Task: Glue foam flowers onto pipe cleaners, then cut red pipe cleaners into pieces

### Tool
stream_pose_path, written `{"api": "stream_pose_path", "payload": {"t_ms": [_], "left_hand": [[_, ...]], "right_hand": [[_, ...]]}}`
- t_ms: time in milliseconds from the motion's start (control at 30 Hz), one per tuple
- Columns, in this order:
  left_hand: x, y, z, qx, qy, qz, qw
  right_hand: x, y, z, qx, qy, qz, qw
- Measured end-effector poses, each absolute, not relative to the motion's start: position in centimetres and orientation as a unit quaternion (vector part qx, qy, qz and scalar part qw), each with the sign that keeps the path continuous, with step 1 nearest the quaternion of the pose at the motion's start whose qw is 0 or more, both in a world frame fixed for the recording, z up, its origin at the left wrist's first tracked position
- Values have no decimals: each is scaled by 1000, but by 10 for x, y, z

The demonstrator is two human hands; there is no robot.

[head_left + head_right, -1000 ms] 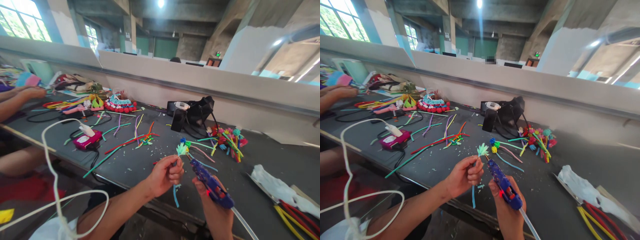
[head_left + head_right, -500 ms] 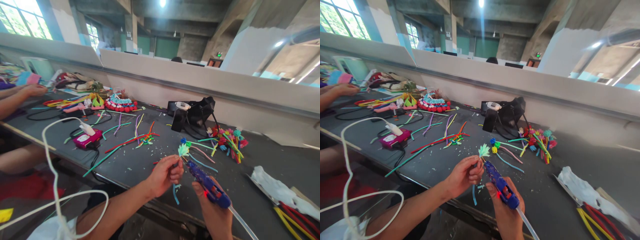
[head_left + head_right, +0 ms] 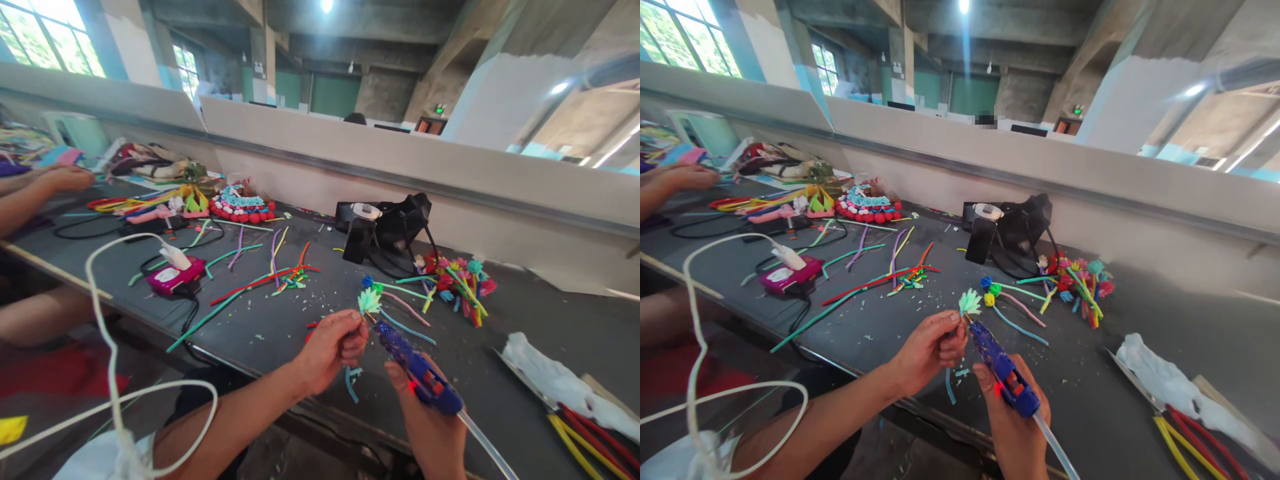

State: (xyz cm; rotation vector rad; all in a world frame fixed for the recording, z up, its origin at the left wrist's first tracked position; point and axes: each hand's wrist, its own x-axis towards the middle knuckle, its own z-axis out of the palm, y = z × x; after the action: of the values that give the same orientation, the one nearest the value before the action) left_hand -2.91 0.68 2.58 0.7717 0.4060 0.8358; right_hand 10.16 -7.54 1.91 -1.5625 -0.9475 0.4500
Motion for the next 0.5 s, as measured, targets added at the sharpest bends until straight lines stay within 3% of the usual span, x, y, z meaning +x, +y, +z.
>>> {"api": "stream_pose_path", "payload": {"t_ms": [500], "left_hand": [[-30, 8, 25, 361, 183, 399, 823]], "right_hand": [[103, -76, 18, -673, -395, 205, 591]]}}
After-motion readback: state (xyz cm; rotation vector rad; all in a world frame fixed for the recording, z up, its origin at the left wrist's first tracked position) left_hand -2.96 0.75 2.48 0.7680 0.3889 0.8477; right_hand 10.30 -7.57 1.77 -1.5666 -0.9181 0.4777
